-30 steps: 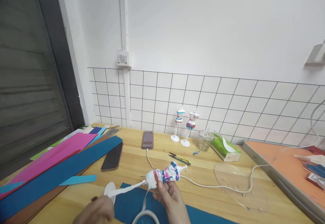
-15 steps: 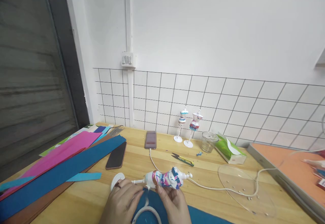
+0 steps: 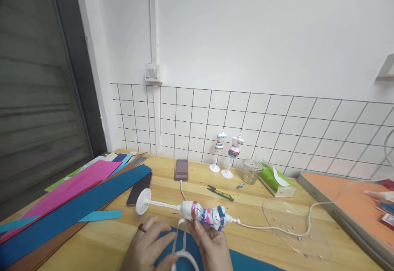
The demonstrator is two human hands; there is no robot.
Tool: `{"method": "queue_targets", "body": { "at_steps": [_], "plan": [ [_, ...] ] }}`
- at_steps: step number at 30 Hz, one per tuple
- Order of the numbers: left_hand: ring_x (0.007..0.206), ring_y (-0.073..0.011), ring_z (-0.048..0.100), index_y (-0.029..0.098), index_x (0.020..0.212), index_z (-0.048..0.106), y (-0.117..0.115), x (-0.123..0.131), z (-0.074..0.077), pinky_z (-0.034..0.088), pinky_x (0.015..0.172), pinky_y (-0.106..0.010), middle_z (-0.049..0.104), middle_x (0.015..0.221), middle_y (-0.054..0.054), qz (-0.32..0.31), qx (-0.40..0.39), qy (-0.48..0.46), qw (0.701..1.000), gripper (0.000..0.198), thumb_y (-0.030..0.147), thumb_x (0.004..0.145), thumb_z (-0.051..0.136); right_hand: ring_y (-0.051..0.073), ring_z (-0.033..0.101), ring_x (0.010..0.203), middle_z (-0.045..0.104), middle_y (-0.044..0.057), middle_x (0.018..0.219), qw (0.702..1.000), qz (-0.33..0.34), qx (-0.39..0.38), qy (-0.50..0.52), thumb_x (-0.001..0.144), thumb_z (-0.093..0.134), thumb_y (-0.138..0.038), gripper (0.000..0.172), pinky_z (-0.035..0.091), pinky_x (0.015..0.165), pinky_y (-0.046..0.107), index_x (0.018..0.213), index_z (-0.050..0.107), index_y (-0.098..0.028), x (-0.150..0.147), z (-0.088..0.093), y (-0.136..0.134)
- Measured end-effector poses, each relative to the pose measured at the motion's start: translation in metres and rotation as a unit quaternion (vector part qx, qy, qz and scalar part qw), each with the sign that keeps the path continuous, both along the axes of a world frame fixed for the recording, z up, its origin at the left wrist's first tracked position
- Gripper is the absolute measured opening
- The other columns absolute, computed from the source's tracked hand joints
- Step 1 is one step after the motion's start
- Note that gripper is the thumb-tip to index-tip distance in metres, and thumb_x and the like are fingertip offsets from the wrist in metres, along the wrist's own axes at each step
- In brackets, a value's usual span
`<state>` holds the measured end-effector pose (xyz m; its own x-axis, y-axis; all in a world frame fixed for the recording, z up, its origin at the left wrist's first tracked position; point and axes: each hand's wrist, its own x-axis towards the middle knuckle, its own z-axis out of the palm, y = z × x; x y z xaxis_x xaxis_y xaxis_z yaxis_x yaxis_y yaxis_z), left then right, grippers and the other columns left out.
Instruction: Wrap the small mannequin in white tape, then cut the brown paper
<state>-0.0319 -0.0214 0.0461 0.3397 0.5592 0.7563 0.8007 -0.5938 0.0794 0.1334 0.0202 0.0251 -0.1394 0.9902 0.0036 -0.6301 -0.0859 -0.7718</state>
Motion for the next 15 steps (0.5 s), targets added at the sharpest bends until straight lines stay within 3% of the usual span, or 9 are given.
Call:
{"method": "queue_targets", "body": {
  "at_steps": [4,6,11,15],
  "plan": [
    [0.086,-0.0201,0.057,0.016,0.096,0.056,0.000,-0.010,0.006,0.046,0.075,-0.033,0.063,0.086,-0.009,0.058,0.064,-0.051,0.995,0.018,0.015,0.079,0.050,0.025,0.060,0.095,0.070,0.006,0.096,0.998,-0.003,0.034,-0.059,0.061,0.074,-0.027,0.036,0.043,0.088,0.040,0.094,0.064,-0.020,0.002,0.002,-0.003],
    [0.090,-0.0213,0.058,0.014,0.108,0.051,0.004,-0.014,0.007,0.047,0.077,-0.033,0.065,0.092,-0.010,0.073,0.053,-0.025,0.996,0.031,0.023,0.079,0.053,0.025,0.061,0.090,0.070,0.007,0.092,0.994,0.016,0.056,-0.095,0.061,0.074,-0.029,0.035,0.043,0.086,0.039,0.092,0.064,-0.019,0.002,0.006,-0.005],
    [0.068,-0.0172,0.064,0.018,0.113,0.051,0.012,-0.015,0.001,0.050,0.055,-0.025,0.070,0.080,-0.005,0.025,-0.103,-0.015,0.994,0.035,0.034,0.083,0.047,0.024,0.061,0.088,0.070,0.007,0.090,0.988,0.060,0.068,-0.124,0.061,0.072,-0.037,0.037,0.043,0.084,0.038,0.092,0.063,-0.019,-0.006,0.010,-0.008],
    [0.075,-0.0170,0.064,0.022,0.111,0.053,0.010,-0.016,-0.001,0.051,0.064,-0.025,0.069,0.090,-0.004,0.031,-0.216,-0.118,0.969,0.032,0.033,0.081,0.049,0.025,0.058,0.096,0.067,0.008,0.098,0.987,0.112,0.075,-0.092,0.061,0.071,-0.043,0.045,0.041,0.085,0.038,0.098,0.059,-0.021,-0.017,-0.008,-0.008]
  ]
}}
